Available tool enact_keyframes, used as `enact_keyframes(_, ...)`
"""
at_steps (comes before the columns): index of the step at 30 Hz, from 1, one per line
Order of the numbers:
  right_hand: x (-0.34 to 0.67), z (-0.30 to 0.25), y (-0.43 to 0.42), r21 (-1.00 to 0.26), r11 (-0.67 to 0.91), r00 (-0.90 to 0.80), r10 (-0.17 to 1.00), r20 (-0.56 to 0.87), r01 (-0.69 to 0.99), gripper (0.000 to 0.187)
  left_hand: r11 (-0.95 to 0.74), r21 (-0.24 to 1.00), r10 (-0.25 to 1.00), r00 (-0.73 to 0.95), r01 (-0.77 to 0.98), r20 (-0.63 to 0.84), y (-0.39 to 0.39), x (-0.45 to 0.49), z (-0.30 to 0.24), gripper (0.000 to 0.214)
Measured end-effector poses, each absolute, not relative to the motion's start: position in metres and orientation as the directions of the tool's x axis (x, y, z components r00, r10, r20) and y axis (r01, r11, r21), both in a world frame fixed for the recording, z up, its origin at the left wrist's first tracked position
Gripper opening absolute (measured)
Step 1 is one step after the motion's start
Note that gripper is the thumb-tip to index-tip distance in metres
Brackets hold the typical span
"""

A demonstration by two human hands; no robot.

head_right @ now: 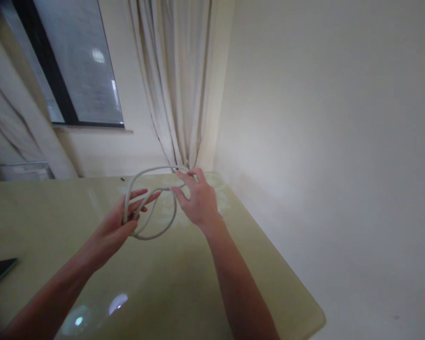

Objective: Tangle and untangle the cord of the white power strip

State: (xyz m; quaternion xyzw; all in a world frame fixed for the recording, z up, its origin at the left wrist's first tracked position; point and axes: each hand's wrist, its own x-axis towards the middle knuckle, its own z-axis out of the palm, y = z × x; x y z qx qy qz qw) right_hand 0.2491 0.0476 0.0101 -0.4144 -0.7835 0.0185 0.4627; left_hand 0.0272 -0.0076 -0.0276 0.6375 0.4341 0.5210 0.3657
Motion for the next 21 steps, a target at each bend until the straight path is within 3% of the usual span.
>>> enact_keyframes(3,0.233,0.001,0.045,-0.306,0.693,-0.397,0.657,0.641,0.652,0.045,-0.342,0.933,0.936,0.128,0.11,0.327,-0.016,0.03,-0.023,0.073)
enact_keyframes(7,0.221,-0.007,0.048,-0.307,0.699,-0.491,0.689,0.534,0.646,0.022,-0.327,0.941,0.932,0.197,0.092,0.304,-0.022,0.031,-0.02,0.075)
enact_keyframes(14,0.248,-0.008,0.072,-0.542,0.634,-0.143,0.712,0.687,0.551,0.027,-0.32,0.938,0.938,-0.099,0.133,0.334,0.002,0.012,-0.025,0.048)
enact_keyframes(18,0.264,-0.005,0.079,-0.775,0.55,0.109,0.79,0.604,0.312,0.035,-0.222,0.971,0.953,-0.191,0.086,0.235,0.015,0.004,-0.04,0.041)
enact_keyframes(21,0.267,0.001,0.074,-0.838,0.529,0.217,0.81,0.545,0.133,0.038,-0.085,0.995,0.992,-0.101,-0.061,0.078,0.012,0.012,-0.045,0.043)
